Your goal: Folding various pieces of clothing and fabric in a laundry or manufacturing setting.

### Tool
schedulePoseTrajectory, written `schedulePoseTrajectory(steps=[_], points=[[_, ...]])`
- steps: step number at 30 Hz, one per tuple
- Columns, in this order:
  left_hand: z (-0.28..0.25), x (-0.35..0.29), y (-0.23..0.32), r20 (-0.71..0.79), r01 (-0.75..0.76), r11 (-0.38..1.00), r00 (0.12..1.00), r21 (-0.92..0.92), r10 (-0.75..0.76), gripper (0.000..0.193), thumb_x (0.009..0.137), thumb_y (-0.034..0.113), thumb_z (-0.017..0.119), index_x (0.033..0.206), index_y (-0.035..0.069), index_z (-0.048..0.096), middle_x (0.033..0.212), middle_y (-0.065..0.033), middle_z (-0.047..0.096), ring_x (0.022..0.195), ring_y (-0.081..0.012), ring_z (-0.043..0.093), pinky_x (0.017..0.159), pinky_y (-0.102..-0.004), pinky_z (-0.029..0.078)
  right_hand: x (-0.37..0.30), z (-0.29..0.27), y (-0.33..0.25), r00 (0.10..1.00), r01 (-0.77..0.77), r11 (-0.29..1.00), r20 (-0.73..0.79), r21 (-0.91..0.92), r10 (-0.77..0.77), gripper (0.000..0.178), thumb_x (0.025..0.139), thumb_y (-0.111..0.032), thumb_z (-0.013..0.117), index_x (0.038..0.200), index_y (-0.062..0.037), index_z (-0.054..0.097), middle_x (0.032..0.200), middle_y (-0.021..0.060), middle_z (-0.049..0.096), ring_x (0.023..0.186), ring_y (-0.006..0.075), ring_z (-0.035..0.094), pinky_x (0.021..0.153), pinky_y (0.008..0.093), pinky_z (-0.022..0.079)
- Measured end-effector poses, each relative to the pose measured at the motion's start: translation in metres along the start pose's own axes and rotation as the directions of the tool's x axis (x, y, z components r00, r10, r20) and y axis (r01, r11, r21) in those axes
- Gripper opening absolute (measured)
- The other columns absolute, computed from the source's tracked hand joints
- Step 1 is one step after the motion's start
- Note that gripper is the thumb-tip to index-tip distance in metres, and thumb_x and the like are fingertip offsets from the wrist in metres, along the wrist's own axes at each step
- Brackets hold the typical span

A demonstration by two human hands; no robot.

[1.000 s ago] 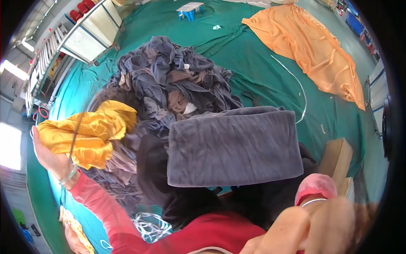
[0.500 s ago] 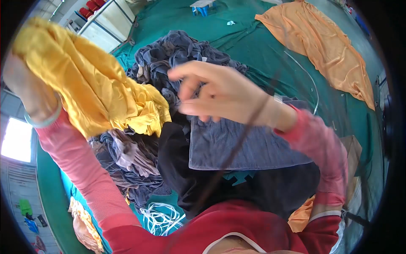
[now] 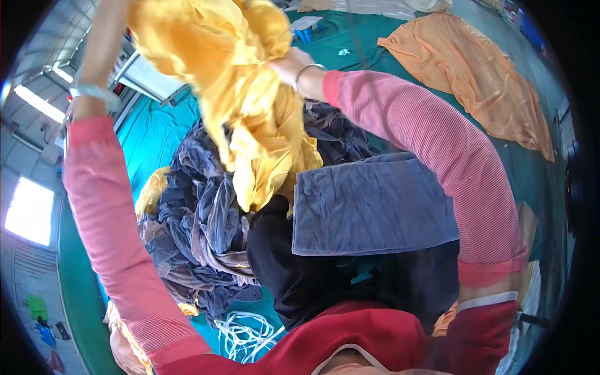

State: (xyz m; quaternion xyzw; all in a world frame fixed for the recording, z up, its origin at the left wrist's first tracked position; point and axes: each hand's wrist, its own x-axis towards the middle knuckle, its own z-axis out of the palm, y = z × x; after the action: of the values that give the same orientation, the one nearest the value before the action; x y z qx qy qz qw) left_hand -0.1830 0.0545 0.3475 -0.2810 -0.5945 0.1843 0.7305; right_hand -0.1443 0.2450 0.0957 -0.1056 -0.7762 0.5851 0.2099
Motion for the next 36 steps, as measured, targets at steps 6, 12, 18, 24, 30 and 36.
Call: schedulePoseTrajectory(steps=[6,12,18,24,30,36], points=[[-0.019,-0.182,0.125,0.807,0.737,0.37,0.4,-0.565,0.435,0.067,0.077,0.049,0.065,0.118,0.0,0.047,0.092,-0.0138,0.056,0.087,-0.0226,0.054,0.076,-0.0353,0.043,0.096,-0.087,0.003,0.969,-0.059,0.883,-0.184,0.465,0.162,0.047,0.079,-0.036,0.059,0.107,0.0025,0.056,0.085,0.0131,0.064,0.077,0.0222,0.063,0.067,0.0358,0.049],[-0.034,-0.282,0.228,0.771,0.9,-0.092,0.415,-0.427,0.483,0.068,0.07,0.04,0.074,0.12,0.001,0.05,0.107,-0.0211,0.06,0.104,-0.0291,0.057,0.087,-0.0355,0.044,0.112,-0.133,-0.124,0.986,-0.059,0.947,-0.128,0.316,0.104,0.038,0.088,-0.036,0.05,0.109,-0.0051,0.057,0.095,0.0135,0.063,0.086,0.0224,0.059,0.077,0.0365,0.046],[0.057,-0.297,0.073,0.888,0.86,0.39,0.422,-0.328,-0.183,0.03,0.075,0.022,0.06,0.098,0.003,0.063,0.086,-0.0213,0.064,0.081,-0.0369,0.062,0.068,-0.0434,0.05,0.102,-0.173,-0.153,0.848,0.403,0.814,0.163,0.419,-0.504,0.024,0.081,-0.028,0.06,0.097,-0.0098,0.063,0.091,0.0081,0.065,0.077,0.0198,0.059,0.067,0.0289,0.048],[0.067,-0.182,-0.021,0.58,0.737,0.556,0.661,-0.384,-0.475,0.039,0.076,0.011,0.045,0.112,0.005,0.059,0.095,-0.0234,0.062,0.087,-0.0381,0.06,0.077,-0.0459,0.046,0.089,-0.175,-0.108,0.97,0.241,0.92,-0.062,0.309,-0.233,0.028,0.076,-0.027,0.064,0.093,-0.0049,0.063,0.082,0.0075,0.063,0.074,0.0194,0.057,0.065,0.0313,0.046],[0.052,-0.064,-0.065,0.348,0.582,0.545,0.807,-0.603,-0.477,0.04,0.079,0.012,0.044,0.115,0.004,0.058,0.104,-0.0223,0.061,0.095,-0.0323,0.06,0.082,-0.0367,0.045,0.083,-0.172,-0.138,0.658,0.476,0.277,0.129,-0.835,-0.742,0.025,0.071,-0.025,0.063,0.083,-0.004,0.065,0.083,0.0162,0.065,0.072,0.0295,0.061,0.066,0.0378,0.048],[0.028,-0.048,-0.038,0.449,0.614,0.277,0.756,-0.739,-0.477,0.039,0.081,0.007,0.04,0.113,0.004,0.06,0.103,-0.016,0.064,0.096,-0.0228,0.059,0.085,-0.0305,0.043,-0.019,-0.078,-0.176,0.697,0.716,0.52,0.442,-0.466,-0.565,0.062,0.069,-0.037,0.069,0.11,0.0032,0.045,0.096,0.0217,0.061,0.084,0.0298,0.063,0.067,0.0369,0.052]])
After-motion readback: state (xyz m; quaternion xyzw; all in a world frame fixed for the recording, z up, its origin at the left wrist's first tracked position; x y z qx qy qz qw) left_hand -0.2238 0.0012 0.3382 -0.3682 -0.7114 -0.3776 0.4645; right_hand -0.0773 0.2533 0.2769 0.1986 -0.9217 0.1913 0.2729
